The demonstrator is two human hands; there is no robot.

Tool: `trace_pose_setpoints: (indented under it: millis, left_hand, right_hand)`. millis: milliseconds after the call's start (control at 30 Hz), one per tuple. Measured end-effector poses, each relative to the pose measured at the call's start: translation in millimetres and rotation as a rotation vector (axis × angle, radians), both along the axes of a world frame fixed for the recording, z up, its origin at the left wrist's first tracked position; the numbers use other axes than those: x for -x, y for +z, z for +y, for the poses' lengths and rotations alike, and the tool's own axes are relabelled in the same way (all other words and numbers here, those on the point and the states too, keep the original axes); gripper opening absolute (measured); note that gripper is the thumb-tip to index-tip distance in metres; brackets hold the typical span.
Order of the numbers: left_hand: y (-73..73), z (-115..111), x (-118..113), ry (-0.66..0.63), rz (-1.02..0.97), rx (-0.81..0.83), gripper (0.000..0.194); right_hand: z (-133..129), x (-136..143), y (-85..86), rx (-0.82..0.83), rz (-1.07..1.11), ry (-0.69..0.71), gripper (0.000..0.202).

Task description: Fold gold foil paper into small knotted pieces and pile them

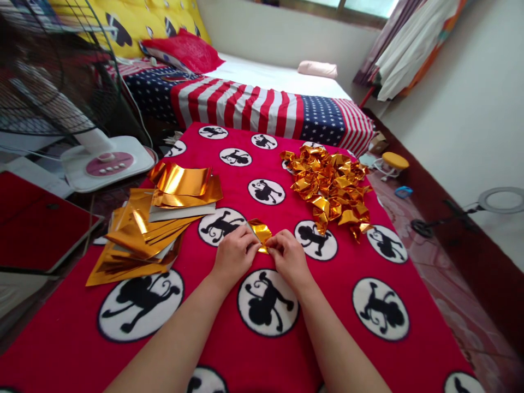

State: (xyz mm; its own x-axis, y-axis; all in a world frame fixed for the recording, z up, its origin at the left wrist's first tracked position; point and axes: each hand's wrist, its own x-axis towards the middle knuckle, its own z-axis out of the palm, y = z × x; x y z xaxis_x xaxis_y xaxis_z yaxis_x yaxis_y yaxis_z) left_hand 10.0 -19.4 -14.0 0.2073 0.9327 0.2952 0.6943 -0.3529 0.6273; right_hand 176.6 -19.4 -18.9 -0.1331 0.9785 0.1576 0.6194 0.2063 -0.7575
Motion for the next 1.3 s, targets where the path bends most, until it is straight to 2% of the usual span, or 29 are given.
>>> trace_pose_setpoints:
  millis: [500, 833, 1100, 1300]
  left_hand:
    - [-0.8, -0.4, -4.3, 0.041, 0.021, 0.0, 0.004]
    - [-3.8, 0.3, -4.6, 0.015, 0.04, 0.004, 0.013]
    - [-2.3, -0.4, -5.3, 0.033, 0.045, 0.014, 0.014]
    - [-1.5, -0.7, -5.8, 0.037, 0.044, 0.01, 0.014]
  right_hand:
    - [-0.4, 0.6, 2.1, 0.002, 0.004, -0.002, 0.02]
    - [0.5, 0.3, 1.0, 0.017, 0.01, -0.001, 0.022]
    - [2.1, 2.6, 6.3, 0.066, -0.043, -0.029, 0.005]
    - [-5.5, 7.8, 1.8, -0.01, -0.052, -0.068, 0.01]
